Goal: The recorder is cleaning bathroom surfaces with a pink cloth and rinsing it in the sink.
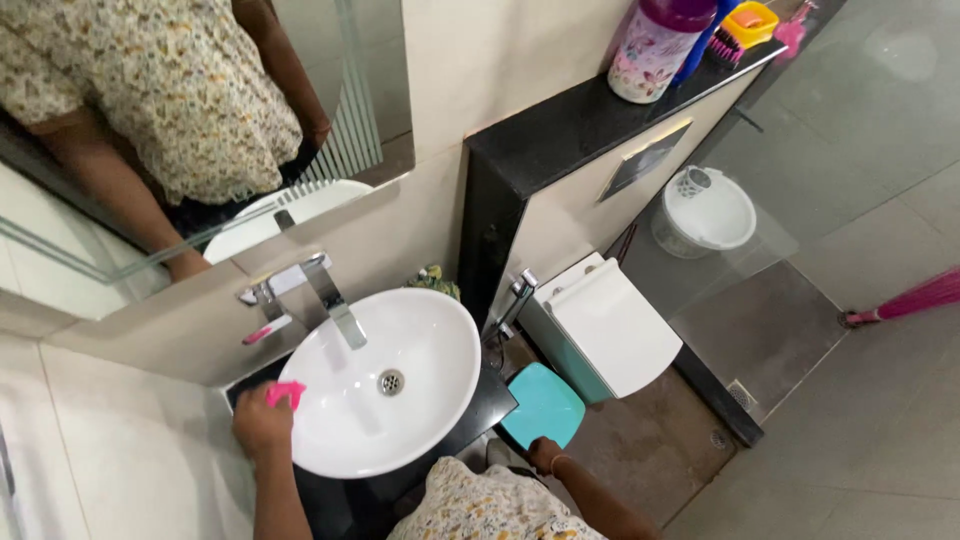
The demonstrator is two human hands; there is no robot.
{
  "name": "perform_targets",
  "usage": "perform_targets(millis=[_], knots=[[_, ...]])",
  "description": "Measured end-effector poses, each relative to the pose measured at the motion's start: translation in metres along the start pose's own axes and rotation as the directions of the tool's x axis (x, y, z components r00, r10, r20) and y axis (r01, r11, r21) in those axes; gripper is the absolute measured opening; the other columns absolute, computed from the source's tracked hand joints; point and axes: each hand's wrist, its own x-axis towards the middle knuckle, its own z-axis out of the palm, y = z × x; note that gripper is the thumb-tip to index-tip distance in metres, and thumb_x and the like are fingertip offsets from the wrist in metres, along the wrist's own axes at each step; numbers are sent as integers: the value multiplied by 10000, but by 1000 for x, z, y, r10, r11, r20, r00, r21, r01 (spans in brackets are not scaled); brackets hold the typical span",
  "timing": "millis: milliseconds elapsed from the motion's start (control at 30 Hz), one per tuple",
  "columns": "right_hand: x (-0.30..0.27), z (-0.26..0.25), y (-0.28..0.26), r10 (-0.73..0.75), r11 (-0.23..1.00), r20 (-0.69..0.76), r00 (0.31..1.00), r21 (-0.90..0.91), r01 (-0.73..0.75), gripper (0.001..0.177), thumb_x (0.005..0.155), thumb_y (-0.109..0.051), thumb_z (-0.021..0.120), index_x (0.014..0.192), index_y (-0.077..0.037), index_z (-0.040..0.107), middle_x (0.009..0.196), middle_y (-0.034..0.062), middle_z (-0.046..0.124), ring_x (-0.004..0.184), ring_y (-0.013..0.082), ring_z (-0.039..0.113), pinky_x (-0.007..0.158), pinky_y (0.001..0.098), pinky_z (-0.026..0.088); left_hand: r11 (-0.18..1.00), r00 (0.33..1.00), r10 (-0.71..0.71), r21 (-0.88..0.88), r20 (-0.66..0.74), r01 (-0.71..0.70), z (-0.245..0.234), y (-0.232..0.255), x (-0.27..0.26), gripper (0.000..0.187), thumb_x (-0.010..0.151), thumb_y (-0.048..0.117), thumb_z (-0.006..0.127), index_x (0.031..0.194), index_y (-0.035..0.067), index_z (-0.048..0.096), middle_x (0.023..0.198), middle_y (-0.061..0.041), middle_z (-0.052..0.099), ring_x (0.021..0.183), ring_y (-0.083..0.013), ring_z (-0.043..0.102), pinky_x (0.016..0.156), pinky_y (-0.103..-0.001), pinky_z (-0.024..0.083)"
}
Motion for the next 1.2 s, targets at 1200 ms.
perform_targets(millis=[1200], knots=[[-2, -44, -72, -57, 992, 134, 989, 116, 41, 257, 948, -243, 683, 994, -3, 760, 925, 93, 796, 649, 209, 685, 565, 376, 558, 971, 991, -41, -239, -126, 9, 0, 22, 18, 184, 704, 112, 802, 876, 113, 736, 913, -131, 714, 856, -384, 691, 772, -506, 554]])
